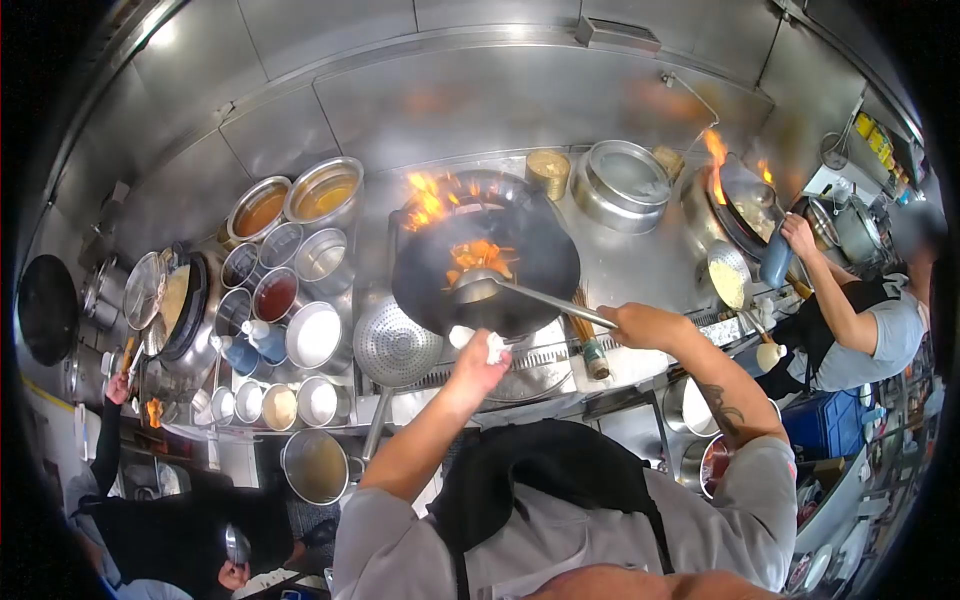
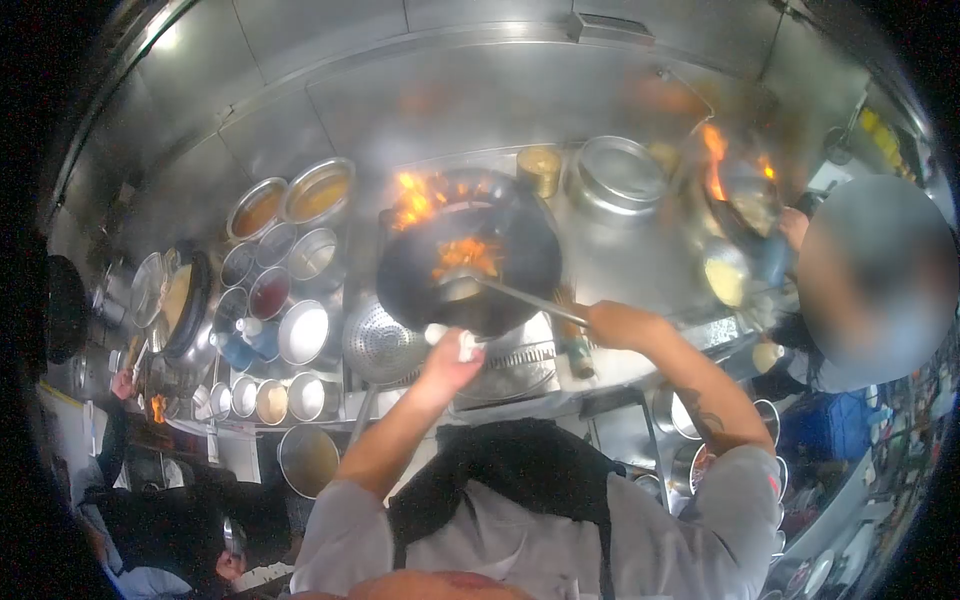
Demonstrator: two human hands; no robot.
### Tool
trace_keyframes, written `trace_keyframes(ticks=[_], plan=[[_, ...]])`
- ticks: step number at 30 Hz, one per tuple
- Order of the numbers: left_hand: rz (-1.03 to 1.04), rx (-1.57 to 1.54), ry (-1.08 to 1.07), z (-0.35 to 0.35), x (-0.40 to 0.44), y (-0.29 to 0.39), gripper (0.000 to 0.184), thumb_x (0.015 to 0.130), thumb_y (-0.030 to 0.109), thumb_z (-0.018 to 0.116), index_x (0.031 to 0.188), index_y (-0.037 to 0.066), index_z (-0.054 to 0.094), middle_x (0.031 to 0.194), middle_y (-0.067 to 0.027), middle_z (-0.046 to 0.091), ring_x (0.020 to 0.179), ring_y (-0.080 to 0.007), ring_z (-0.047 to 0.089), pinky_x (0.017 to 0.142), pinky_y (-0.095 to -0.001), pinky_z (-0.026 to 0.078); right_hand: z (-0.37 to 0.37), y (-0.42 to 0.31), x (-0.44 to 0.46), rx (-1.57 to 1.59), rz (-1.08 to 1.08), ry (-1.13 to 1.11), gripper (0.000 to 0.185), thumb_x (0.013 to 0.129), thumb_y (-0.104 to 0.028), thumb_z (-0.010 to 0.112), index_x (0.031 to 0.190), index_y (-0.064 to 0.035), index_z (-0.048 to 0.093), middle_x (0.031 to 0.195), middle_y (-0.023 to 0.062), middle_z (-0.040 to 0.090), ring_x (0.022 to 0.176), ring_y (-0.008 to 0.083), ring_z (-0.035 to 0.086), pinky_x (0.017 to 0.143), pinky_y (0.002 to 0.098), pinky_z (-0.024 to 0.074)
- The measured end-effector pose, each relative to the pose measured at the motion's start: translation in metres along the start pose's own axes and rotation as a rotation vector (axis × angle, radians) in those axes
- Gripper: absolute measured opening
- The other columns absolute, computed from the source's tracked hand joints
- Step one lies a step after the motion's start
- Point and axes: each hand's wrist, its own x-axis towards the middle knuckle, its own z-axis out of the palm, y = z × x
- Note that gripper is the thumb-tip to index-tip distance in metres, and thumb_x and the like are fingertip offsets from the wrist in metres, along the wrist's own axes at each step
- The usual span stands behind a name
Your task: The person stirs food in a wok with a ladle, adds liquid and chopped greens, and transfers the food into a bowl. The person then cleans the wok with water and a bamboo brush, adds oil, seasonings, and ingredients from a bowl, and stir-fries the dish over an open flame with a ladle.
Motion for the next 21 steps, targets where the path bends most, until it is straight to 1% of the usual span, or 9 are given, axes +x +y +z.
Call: trace_keyframes(ticks=[1, 2, 3, 6, 11, 16, 18, 20, 21], plan=[[0.000, 0.000, -0.035, -0.002, -0.002, 0.000, 0.006, 0.089, 0.015, 0.047, 0.092, 0.012, 0.050, 0.079, -0.0040, 0.056, 0.067, -0.0183, 0.055, 0.046, -0.0276, 0.040, 0.005, 0.008, 0.006, 0.004, -0.020, 0.010, 0.050, 0.078, -0.008, 0.056, 0.126, 0.0002, 0.046, 0.078, 0.0258, 0.062, 0.074, 0.0408, 0.061, 0.070, 0.0482, 0.0472], [0.017, -0.005, 0.101, 0.009, -0.007, 0.006, 0.007, 0.088, 0.016, 0.050, 0.093, 0.012, 0.051, 0.077, -0.0037, 0.056, 0.063, -0.0178, 0.055, 0.045, -0.0270, 0.040, 0.010, 0.012, 0.009, 0.013, -0.037, 0.015, 0.050, 0.078, -0.008, 0.056, 0.126, 0.0000, 0.046, 0.077, 0.0257, 0.061, 0.073, 0.0407, 0.061, 0.069, 0.0483, 0.0471], [0.326, 0.455, -0.075, -0.009, 0.007, 0.008, 0.008, 0.088, 0.017, 0.050, 0.094, 0.011, 0.051, 0.078, -0.0033, 0.056, 0.063, -0.0170, 0.055, 0.046, -0.0269, 0.041, 0.007, 0.008, 0.016, 0.013, -0.020, -0.031, 0.045, 0.079, -0.009, 0.055, 0.123, -0.0006, 0.048, 0.073, 0.0245, 0.061, 0.070, 0.0406, 0.060, 0.068, 0.0483, 0.0468], [0.071, 0.053, -0.057, -0.019, 0.004, 0.002, 0.012, 0.092, 0.024, 0.050, 0.098, 0.014, 0.052, 0.083, -0.0016, 0.056, 0.069, -0.0142, 0.055, 0.048, -0.0254, 0.042, 0.003, -0.011, 0.011, 0.001, 0.034, -0.013, 0.038, 0.081, -0.010, 0.053, 0.117, -0.0008, 0.050, 0.069, 0.0230, 0.060, 0.068, 0.0412, 0.060, 0.067, 0.0482, 0.0465], [0.025, -0.008, 0.078, 0.008, -0.010, 0.007, 0.009, 0.091, 0.020, 0.049, 0.093, 0.012, 0.052, 0.083, -0.0047, 0.056, 0.076, -0.0175, 0.053, 0.057, -0.0312, 0.044, 0.003, 0.014, 0.028, 0.056, -0.094, 0.029, 0.030, 0.083, -0.008, 0.049, 0.111, -0.0006, 0.052, 0.078, 0.0247, 0.061, 0.074, 0.0414, 0.060, 0.068, 0.0486, 0.0471], [-0.002, 0.052, -0.138, -0.107, 0.040, -0.040, 0.010, 0.091, 0.018, 0.049, 0.096, 0.013, 0.055, 0.081, -0.0049, 0.060, 0.068, -0.0187, 0.057, 0.057, -0.0329, 0.047, 0.018, 0.011, 0.039, -0.029, 0.043, 0.221, 0.031, 0.083, -0.005, 0.046, 0.113, 0.0037, 0.051, 0.078, 0.0261, 0.061, 0.075, 0.0422, 0.060, 0.068, 0.0492, 0.0473], [-0.006, 0.169, 0.019, -0.076, -0.014, -0.053, 0.007, 0.090, 0.020, 0.050, 0.096, 0.015, 0.052, 0.072, -0.0017, 0.055, 0.061, -0.0143, 0.054, 0.043, -0.0278, 0.043, 0.015, 0.015, 0.030, -0.104, 0.009, 0.295, 0.032, 0.083, -0.005, 0.047, 0.114, 0.0039, 0.051, 0.077, 0.0265, 0.061, 0.073, 0.0423, 0.060, 0.066, 0.0491, 0.0476], [0.087, 0.112, 0.064, -0.053, -0.015, -0.039, 0.011, 0.092, 0.023, 0.048, 0.098, 0.015, 0.053, 0.076, -0.0021, 0.056, 0.066, -0.0147, 0.054, 0.045, -0.0280, 0.044, 0.003, 0.009, 0.025, -0.094, 0.016, 0.216, 0.035, 0.083, -0.005, 0.047, 0.116, 0.0035, 0.050, 0.077, 0.0241, 0.062, 0.071, 0.0415, 0.060, 0.067, 0.0489, 0.0476], [0.428, 0.578, -0.071, -0.067, 0.008, -0.024, 0.012, 0.092, 0.023, 0.048, 0.098, 0.015, 0.053, 0.077, -0.0023, 0.056, 0.068, -0.0153, 0.054, 0.046, -0.0277, 0.044, -0.002, 0.000, 0.021, -0.067, 0.030, 0.159, 0.035, 0.083, -0.006, 0.048, 0.117, 0.0033, 0.050, 0.077, 0.0233, 0.062, 0.071, 0.0413, 0.061, 0.067, 0.0490, 0.0474]])
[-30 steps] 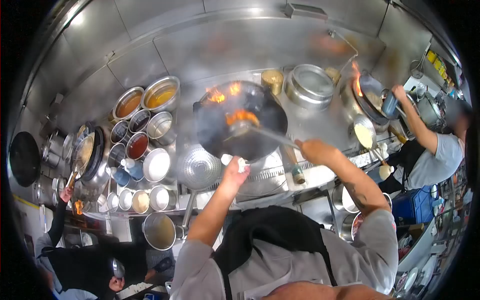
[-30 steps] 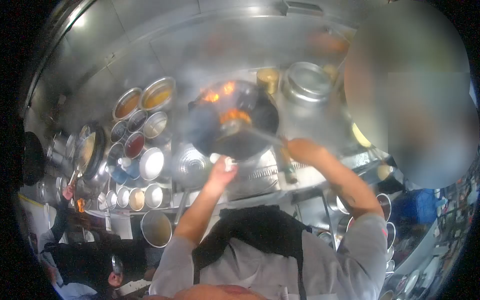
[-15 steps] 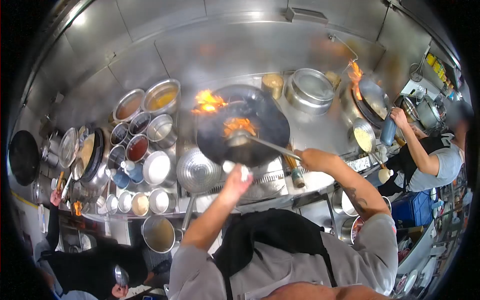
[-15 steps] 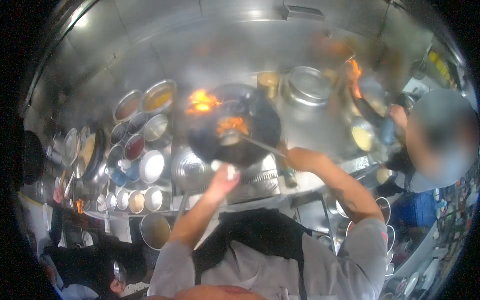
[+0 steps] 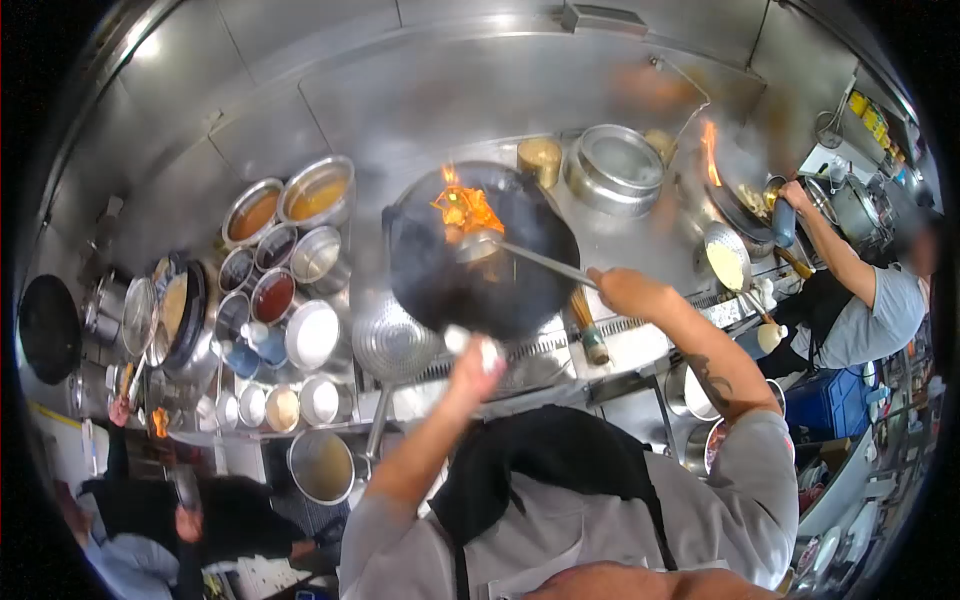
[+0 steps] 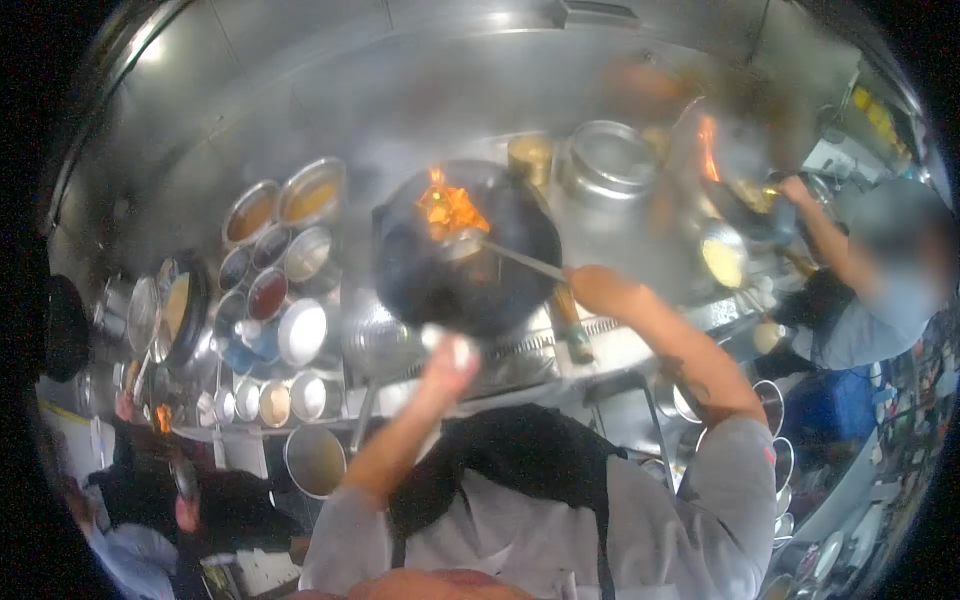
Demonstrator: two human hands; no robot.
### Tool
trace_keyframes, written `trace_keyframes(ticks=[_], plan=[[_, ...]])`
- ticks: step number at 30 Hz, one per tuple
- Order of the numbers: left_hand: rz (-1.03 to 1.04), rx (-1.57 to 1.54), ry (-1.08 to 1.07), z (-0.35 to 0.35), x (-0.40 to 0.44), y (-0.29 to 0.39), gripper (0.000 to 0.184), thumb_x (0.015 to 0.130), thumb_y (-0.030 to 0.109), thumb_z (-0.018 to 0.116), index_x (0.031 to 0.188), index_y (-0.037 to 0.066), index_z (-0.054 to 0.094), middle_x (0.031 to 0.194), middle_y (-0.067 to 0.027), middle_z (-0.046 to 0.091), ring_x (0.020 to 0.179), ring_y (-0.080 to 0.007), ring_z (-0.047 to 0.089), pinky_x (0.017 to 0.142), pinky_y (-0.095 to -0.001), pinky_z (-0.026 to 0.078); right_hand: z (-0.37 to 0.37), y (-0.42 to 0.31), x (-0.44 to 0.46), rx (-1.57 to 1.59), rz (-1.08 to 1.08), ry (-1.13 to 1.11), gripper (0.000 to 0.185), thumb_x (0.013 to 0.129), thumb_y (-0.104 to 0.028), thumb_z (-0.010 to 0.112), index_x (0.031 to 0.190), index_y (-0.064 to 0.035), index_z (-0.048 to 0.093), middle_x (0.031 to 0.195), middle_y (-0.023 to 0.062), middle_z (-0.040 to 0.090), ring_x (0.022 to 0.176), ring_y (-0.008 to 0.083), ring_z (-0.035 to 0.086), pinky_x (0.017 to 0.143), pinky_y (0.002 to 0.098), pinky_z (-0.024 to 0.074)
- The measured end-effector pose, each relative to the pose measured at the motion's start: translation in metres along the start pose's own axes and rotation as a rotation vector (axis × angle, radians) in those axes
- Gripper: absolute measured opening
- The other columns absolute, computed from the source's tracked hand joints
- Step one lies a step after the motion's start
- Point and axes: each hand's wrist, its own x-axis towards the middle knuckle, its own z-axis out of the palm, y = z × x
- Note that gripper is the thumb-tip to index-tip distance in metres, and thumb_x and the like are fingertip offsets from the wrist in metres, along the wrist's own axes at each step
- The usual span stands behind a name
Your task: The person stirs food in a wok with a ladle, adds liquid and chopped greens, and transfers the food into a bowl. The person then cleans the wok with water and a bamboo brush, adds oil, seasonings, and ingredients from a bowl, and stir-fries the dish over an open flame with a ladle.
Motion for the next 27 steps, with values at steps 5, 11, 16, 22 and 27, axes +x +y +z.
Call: trace_keyframes(ticks=[5, 11, 16, 22, 27], plan=[[-0.392, -0.537, 0.067, 0.026, 0.035, 0.056, 0.012, 0.093, 0.022, 0.047, 0.097, 0.012, 0.051, 0.083, -0.0047, 0.056, 0.070, -0.0185, 0.055, 0.053, -0.0287, 0.044, -0.018, -0.017, -0.020, -0.017, 0.018, -0.133, 0.033, 0.083, -0.010, 0.051, 0.115, -0.0017, 0.051, 0.074, 0.0221, 0.061, 0.071, 0.0414, 0.060, 0.067, 0.0493, 0.0465], [-0.401, -0.524, 0.091, 0.039, 0.011, 0.061, 0.008, 0.093, 0.017, 0.046, 0.097, 0.011, 0.049, 0.084, -0.0044, 0.056, 0.069, -0.0162, 0.054, 0.050, -0.0262, 0.042, -0.015, -0.018, -0.018, 0.087, 0.002, -0.191, 0.033, 0.083, -0.010, 0.051, 0.115, -0.0021, 0.050, 0.076, 0.0249, 0.061, 0.074, 0.0405, 0.061, 0.067, 0.0484, 0.0464], [-0.034, -0.133, -0.053, 0.005, 0.041, 0.029, 0.012, 0.085, 0.007, 0.053, 0.097, 0.006, 0.051, 0.084, -0.0056, 0.058, 0.073, -0.0165, 0.055, 0.055, -0.0283, 0.045, 0.012, -0.004, -0.009, 0.117, -0.002, -0.207, 0.037, 0.083, -0.011, 0.053, 0.119, -0.0022, 0.049, 0.076, 0.0231, 0.062, 0.073, 0.0409, 0.060, 0.068, 0.0483, 0.0465], [-0.369, -0.498, 0.061, 0.033, 0.009, 0.063, 0.009, 0.091, 0.019, 0.049, 0.096, 0.011, 0.050, 0.087, -0.0025, 0.057, 0.077, -0.0165, 0.055, 0.054, -0.0280, 0.042, -0.004, 0.002, -0.001, 0.120, -0.055, -0.147, 0.033, 0.083, -0.011, 0.052, 0.115, -0.0018, 0.050, 0.076, 0.0235, 0.061, 0.075, 0.0410, 0.060, 0.068, 0.0481, 0.0471], [-0.399, -0.471, 0.008, -0.015, 0.014, -0.033, 0.008, 0.091, 0.020, 0.049, 0.093, 0.012, 0.051, 0.075, -0.0037, 0.054, 0.064, -0.0160, 0.055, 0.048, -0.0281, 0.043, 0.037, 0.026, 0.021, 0.043, -0.004, 0.015, 0.034, 0.083, -0.009, 0.050, 0.115, 0.0026, 0.049, 0.076, 0.0242, 0.061, 0.075, 0.0416, 0.060, 0.067, 0.0490, 0.0468]])
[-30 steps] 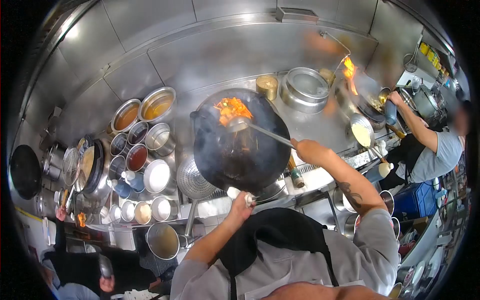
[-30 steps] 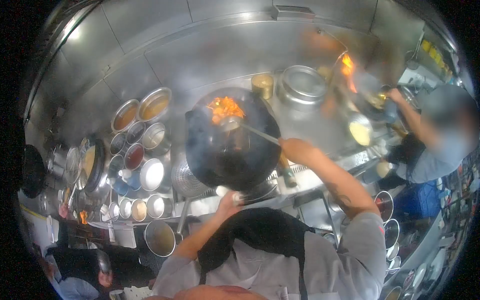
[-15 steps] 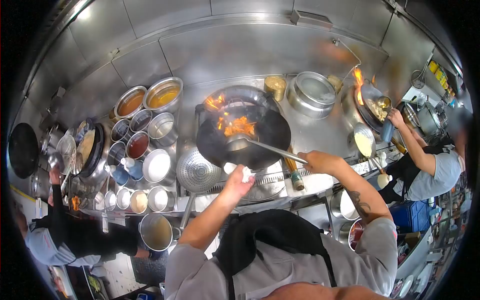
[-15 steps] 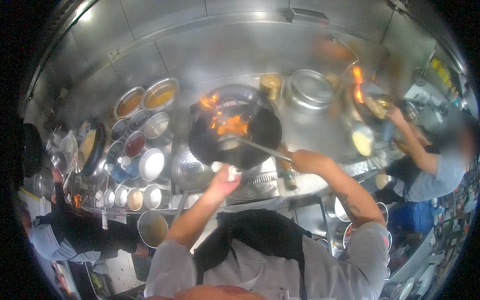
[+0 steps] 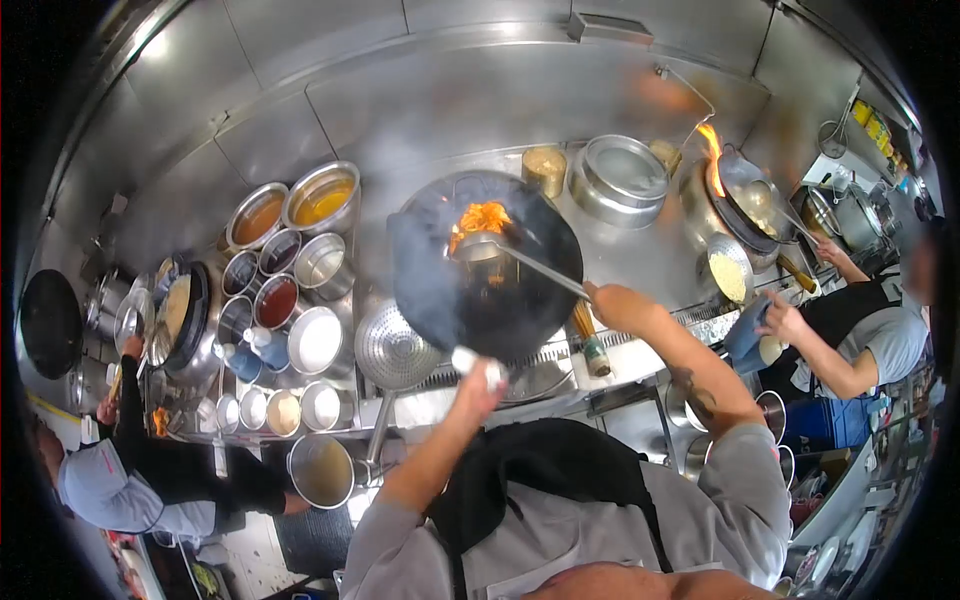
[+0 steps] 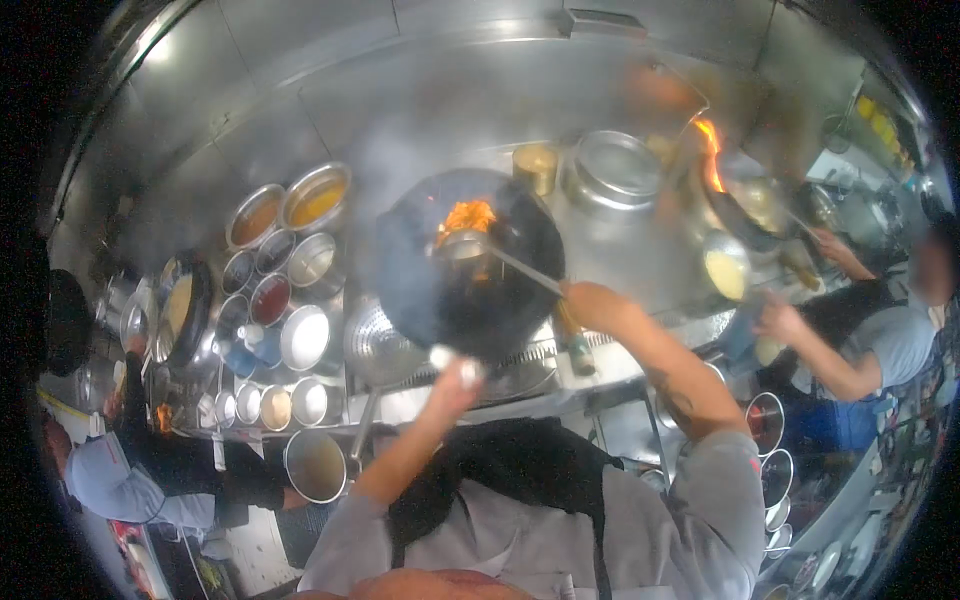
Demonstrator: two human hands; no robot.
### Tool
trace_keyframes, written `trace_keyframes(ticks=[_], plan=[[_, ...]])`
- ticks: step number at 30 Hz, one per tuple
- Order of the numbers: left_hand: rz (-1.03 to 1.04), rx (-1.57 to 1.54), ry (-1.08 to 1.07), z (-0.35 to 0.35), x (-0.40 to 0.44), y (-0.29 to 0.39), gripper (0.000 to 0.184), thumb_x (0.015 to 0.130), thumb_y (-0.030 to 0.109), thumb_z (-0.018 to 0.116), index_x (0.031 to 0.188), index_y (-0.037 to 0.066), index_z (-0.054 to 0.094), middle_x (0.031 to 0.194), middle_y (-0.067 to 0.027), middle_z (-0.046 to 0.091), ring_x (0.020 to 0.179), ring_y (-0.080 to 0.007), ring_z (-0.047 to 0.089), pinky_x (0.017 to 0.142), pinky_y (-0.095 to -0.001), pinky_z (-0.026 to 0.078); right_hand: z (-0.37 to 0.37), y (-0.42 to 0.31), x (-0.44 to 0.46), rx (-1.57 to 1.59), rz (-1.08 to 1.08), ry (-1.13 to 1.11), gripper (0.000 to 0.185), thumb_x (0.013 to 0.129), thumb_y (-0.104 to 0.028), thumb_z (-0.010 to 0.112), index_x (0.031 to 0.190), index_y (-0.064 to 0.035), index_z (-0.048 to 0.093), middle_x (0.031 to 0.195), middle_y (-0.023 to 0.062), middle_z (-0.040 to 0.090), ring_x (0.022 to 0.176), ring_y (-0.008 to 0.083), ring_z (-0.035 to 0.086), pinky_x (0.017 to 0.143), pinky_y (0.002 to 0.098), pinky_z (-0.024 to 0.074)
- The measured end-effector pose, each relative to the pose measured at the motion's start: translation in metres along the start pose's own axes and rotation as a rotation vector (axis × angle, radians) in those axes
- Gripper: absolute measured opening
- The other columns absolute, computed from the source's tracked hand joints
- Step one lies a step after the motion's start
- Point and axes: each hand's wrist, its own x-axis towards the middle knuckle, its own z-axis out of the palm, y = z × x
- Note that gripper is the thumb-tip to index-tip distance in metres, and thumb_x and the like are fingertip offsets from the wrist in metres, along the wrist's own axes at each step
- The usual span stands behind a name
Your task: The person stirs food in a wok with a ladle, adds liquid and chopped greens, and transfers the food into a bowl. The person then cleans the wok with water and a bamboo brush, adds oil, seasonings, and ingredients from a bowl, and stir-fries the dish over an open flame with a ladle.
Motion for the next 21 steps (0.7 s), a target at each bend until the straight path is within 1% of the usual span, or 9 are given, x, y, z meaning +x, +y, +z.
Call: trace_keyframes(ticks=[4, 5, 7, 9, 11, 13, 18, 20, 21], plan=[[0.094, -0.017, -0.017, 0.005, -0.010, -0.007, 0.005, 0.091, 0.018, 0.051, 0.093, 0.014, 0.052, 0.076, -0.0032, 0.057, 0.061, -0.0158, 0.056, 0.048, -0.0274, 0.046, -0.029, -0.011, -0.023, -0.049, -0.013, 0.040, 0.034, 0.083, -0.008, 0.051, 0.114, 0.0026, 0.049, 0.075, 0.0238, 0.061, 0.074, 0.0414, 0.060, 0.067, 0.0493, 0.0466], [0.355, 0.429, -0.063, -0.001, 0.002, 0.007, 0.006, 0.090, 0.019, 0.052, 0.094, 0.013, 0.053, 0.077, -0.0034, 0.057, 0.063, -0.0156, 0.056, 0.049, -0.0268, 0.046, -0.029, -0.008, -0.025, -0.064, -0.005, 0.005, 0.034, 0.083, -0.009, 0.052, 0.115, 0.0025, 0.049, 0.075, 0.0236, 0.061, 0.074, 0.0413, 0.060, 0.067, 0.0492, 0.0467], [0.410, 0.559, -0.044, 0.026, 0.010, 0.037, 0.009, 0.090, 0.019, 0.054, 0.095, 0.012, 0.053, 0.079, -0.0035, 0.057, 0.066, -0.0153, 0.056, 0.051, -0.0262, 0.045, -0.045, -0.017, -0.034, -0.097, 0.010, -0.079, 0.033, 0.083, -0.009, 0.052, 0.114, 0.0014, 0.049, 0.075, 0.0227, 0.061, 0.076, 0.0411, 0.061, 0.069, 0.0488, 0.0470], [0.017, -0.073, 0.066, 0.079, -0.013, 0.058, 0.011, 0.089, 0.020, 0.054, 0.095, 0.010, 0.053, 0.080, -0.0032, 0.057, 0.069, -0.0150, 0.056, 0.052, -0.0262, 0.044, -0.050, -0.009, -0.037, -0.093, 0.013, -0.067, 0.035, 0.083, -0.009, 0.053, 0.116, 0.0008, 0.049, 0.076, 0.0226, 0.061, 0.076, 0.0413, 0.060, 0.069, 0.0489, 0.0469], [0.290, 0.278, -0.107, 0.055, 0.005, 0.049, 0.010, 0.089, 0.020, 0.054, 0.095, 0.012, 0.053, 0.081, -0.0026, 0.057, 0.070, -0.0155, 0.056, 0.050, -0.0270, 0.043, -0.040, -0.008, -0.045, -0.100, 0.024, -0.089, 0.036, 0.083, -0.010, 0.053, 0.117, 0.0003, 0.049, 0.076, 0.0228, 0.062, 0.076, 0.0415, 0.060, 0.070, 0.0490, 0.0468], [0.070, -0.115, 0.027, 0.048, 0.019, 0.045, 0.008, 0.089, 0.018, 0.053, 0.095, 0.013, 0.052, 0.082, -0.0022, 0.057, 0.068, -0.0169, 0.055, 0.049, -0.0279, 0.040, -0.040, -0.005, -0.040, -0.149, 0.046, -0.083, 0.038, 0.082, -0.010, 0.053, 0.119, -0.0001, 0.049, 0.077, 0.0233, 0.062, 0.076, 0.0419, 0.060, 0.070, 0.0490, 0.0468], [0.111, -0.063, -0.038, 0.073, -0.014, 0.050, 0.006, 0.091, 0.018, 0.050, 0.092, 0.013, 0.052, 0.080, -0.0032, 0.057, 0.068, -0.0163, 0.056, 0.047, -0.0283, 0.040, -0.041, -0.011, -0.043, -0.083, -0.019, -0.156, 0.041, 0.083, -0.012, 0.054, 0.122, -0.0006, 0.049, 0.078, 0.0247, 0.061, 0.077, 0.0410, 0.061, 0.071, 0.0485, 0.0469], [0.320, 0.304, -0.126, 0.051, 0.002, 0.046, 0.008, 0.091, 0.019, 0.049, 0.093, 0.012, 0.052, 0.080, -0.0029, 0.058, 0.068, -0.0166, 0.056, 0.047, -0.0269, 0.040, -0.043, -0.014, -0.040, -0.112, -0.003, -0.166, 0.041, 0.083, -0.013, 0.054, 0.123, -0.0018, 0.049, 0.079, 0.0252, 0.061, 0.077, 0.0406, 0.061, 0.071, 0.0481, 0.0469], [0.142, 0.103, -0.034, 0.067, -0.012, 0.048, 0.008, 0.091, 0.019, 0.050, 0.093, 0.012, 0.052, 0.080, -0.0029, 0.058, 0.068, -0.0168, 0.056, 0.047, -0.0267, 0.040, -0.054, -0.024, -0.052, -0.055, -0.018, -0.107, 0.038, 0.083, -0.013, 0.055, 0.119, -0.0031, 0.051, 0.077, 0.0256, 0.060, 0.077, 0.0405, 0.060, 0.070, 0.0478, 0.0467]])
